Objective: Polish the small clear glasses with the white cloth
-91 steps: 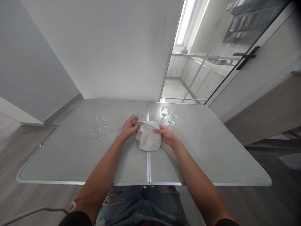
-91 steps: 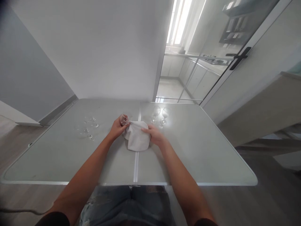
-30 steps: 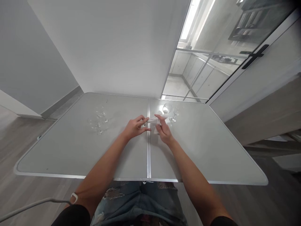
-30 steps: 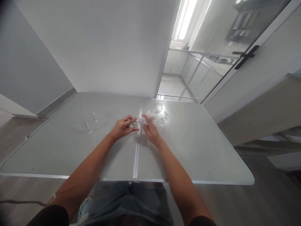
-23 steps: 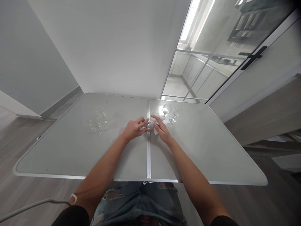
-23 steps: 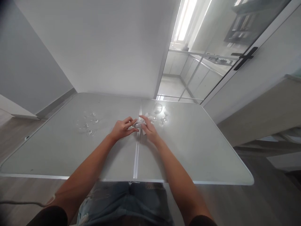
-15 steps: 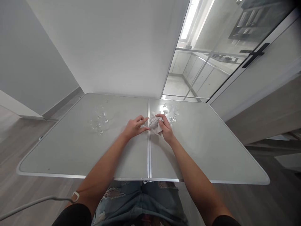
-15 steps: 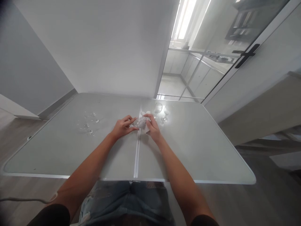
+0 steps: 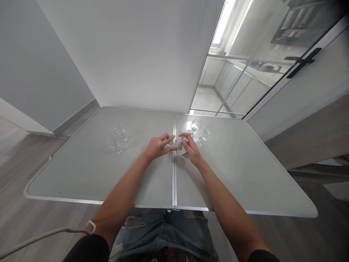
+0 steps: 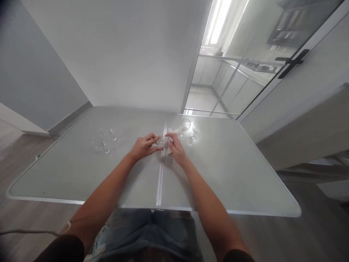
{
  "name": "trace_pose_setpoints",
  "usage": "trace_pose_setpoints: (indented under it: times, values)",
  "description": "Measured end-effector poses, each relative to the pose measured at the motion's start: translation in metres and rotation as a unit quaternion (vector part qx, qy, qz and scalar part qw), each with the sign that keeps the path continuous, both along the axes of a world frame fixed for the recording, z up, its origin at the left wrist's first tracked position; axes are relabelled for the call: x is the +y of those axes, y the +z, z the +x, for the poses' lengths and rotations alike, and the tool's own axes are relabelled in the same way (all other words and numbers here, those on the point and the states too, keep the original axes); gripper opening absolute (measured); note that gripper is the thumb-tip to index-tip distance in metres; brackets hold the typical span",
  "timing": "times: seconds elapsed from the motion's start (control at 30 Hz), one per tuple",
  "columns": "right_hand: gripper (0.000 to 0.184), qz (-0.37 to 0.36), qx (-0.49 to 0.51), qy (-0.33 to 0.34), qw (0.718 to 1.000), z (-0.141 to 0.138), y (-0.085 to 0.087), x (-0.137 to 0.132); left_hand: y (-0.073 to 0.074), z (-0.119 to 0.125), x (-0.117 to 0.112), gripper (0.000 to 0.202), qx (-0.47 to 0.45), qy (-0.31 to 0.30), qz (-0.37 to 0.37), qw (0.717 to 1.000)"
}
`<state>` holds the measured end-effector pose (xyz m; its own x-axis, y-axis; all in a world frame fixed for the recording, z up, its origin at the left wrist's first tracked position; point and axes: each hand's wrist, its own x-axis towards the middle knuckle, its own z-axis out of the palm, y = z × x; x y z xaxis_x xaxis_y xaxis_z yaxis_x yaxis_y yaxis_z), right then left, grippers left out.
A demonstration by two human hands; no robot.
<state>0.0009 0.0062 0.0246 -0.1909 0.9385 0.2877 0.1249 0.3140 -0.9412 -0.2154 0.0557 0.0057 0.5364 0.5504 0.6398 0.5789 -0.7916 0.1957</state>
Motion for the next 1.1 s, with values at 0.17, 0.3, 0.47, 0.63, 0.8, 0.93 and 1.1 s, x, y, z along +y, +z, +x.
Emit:
trace_pose_setpoints:
  times: [0.17,0.3,0.47,0.63,0.8,0.93,1.1]
  values:
    - [0.03,0.01,0.083,-0.052,0.995,0.0,-0.002,0.002,-0.006,0.006,0.001,0.055,-0.061,-0.012,-0.04,0.997]
    - [0.036,0.058,0.017,-0.079,0.995,0.003,-0.004,0.002,-0.01,0.015,-0.003,0.056,-0.095,0.0,-0.058,0.994]
    - [0.04,0.05,-0.076,0.003,0.996,0.004,-0.009,0.003,-0.008,0.011,-0.005,0.057,-0.065,0.003,-0.067,0.996]
    - [0.031,0.034,-0.032,-0.024,0.999,0.007,-0.005,0.004,-0.008,0.006,-0.001,0.056,-0.099,-0.033,-0.107,0.989]
    - [0.03,0.015,0.168,-0.058,0.984,0.012,0.002,0.005,-0.006,0.007,0.002,0.054,-0.176,-0.076,-0.148,0.97]
    - [0.045,-0.026,0.314,-0.024,0.949,0.014,0.006,0.004,0.001,0.005,0.003,0.049,-0.308,-0.071,-0.232,0.92]
    - [0.062,-0.056,0.379,0.033,0.923,0.01,0.013,-0.001,0.008,0.008,0.001,0.057,-0.397,-0.097,-0.401,0.82]
